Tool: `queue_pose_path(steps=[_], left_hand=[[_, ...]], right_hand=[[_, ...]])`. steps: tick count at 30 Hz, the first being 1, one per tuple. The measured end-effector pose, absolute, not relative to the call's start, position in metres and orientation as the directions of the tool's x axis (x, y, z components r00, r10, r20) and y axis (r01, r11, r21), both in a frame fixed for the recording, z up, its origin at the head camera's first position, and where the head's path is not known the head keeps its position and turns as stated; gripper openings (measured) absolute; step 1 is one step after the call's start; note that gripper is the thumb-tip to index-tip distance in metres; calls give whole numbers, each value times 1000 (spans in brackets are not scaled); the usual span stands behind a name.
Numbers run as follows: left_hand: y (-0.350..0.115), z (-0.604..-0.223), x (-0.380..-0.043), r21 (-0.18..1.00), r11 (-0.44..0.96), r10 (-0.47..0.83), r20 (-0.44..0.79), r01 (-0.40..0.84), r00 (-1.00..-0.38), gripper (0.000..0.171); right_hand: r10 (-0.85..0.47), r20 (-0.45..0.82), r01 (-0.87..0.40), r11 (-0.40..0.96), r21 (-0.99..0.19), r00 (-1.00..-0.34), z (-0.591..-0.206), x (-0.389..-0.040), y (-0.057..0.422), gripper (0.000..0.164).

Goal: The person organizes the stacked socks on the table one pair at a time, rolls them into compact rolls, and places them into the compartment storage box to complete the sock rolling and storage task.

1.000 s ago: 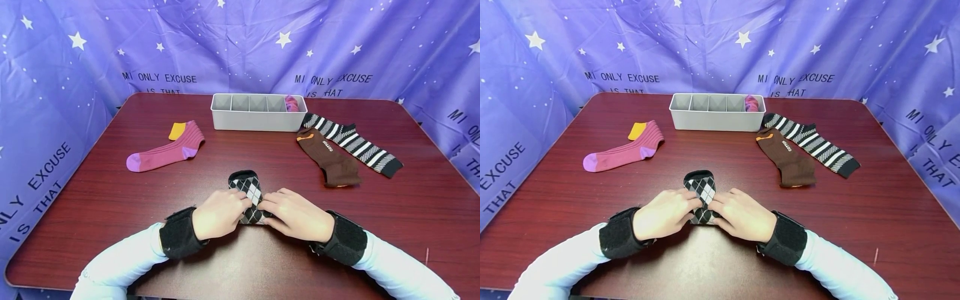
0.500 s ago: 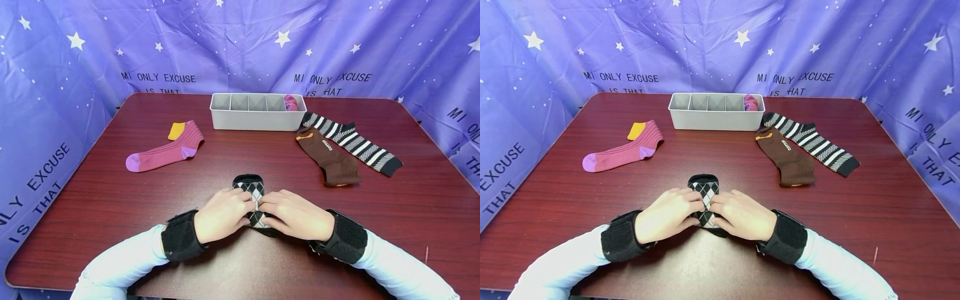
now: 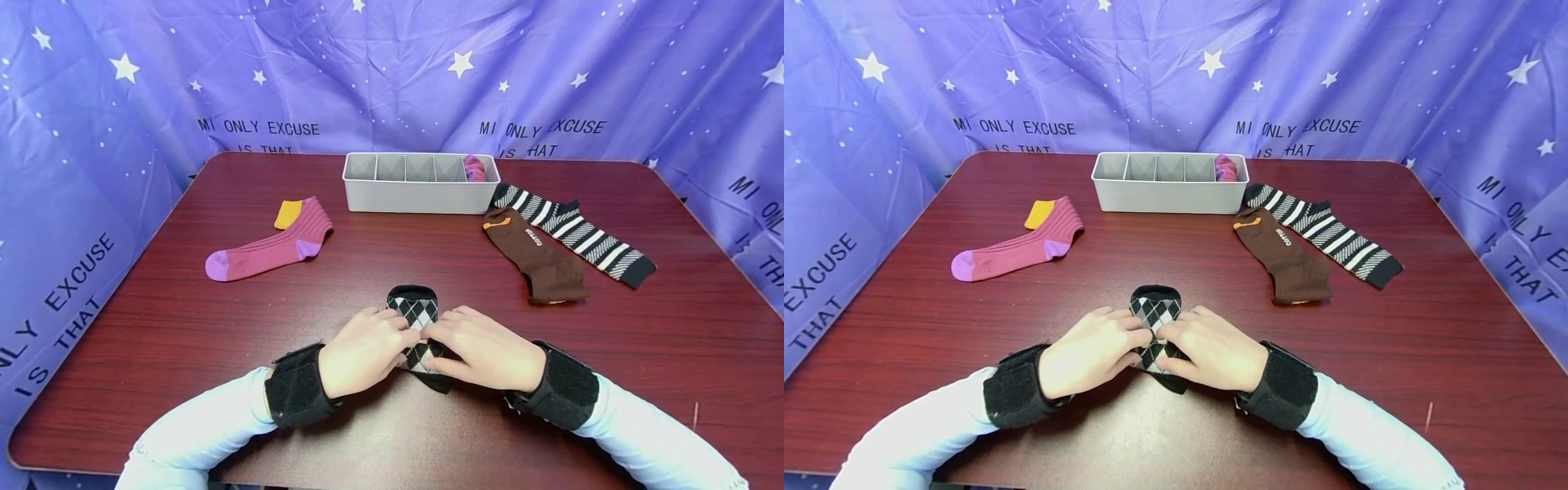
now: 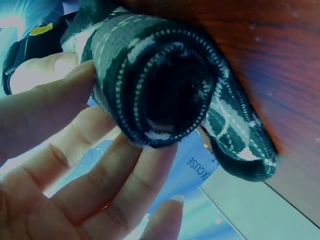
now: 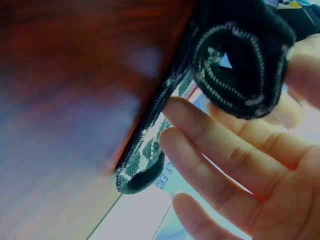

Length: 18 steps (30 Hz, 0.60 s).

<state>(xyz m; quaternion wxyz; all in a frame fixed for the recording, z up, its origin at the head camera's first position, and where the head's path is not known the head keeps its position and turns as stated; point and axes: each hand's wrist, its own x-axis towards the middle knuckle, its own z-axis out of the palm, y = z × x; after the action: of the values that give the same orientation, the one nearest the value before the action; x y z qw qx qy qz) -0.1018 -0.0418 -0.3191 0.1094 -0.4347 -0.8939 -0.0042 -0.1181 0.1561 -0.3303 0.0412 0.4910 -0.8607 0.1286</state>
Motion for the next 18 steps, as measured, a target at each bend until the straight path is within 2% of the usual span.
queue_pose_path(steps=[6, 9, 12, 18], left_hand=[[-43, -315, -101, -144, 591, 806, 57, 794, -589, 25], [-42, -316, -99, -168, 582, 809, 24, 796, -587, 31], [-41, -318, -99, -186, 590, 804, 52, 786, -592, 32], [-42, -320, -100, -146, 609, 793, 122, 780, -597, 20]], right_hand=[[-837, 169, -851, 492, -182, -520, -328, -117, 156, 51], [-847, 156, -859, 485, -166, -508, -328, -117, 156, 58], [-854, 163, -868, 475, -146, -494, -329, -117, 156, 52], [-863, 210, -888, 445, -117, -460, -331, -118, 156, 31]])
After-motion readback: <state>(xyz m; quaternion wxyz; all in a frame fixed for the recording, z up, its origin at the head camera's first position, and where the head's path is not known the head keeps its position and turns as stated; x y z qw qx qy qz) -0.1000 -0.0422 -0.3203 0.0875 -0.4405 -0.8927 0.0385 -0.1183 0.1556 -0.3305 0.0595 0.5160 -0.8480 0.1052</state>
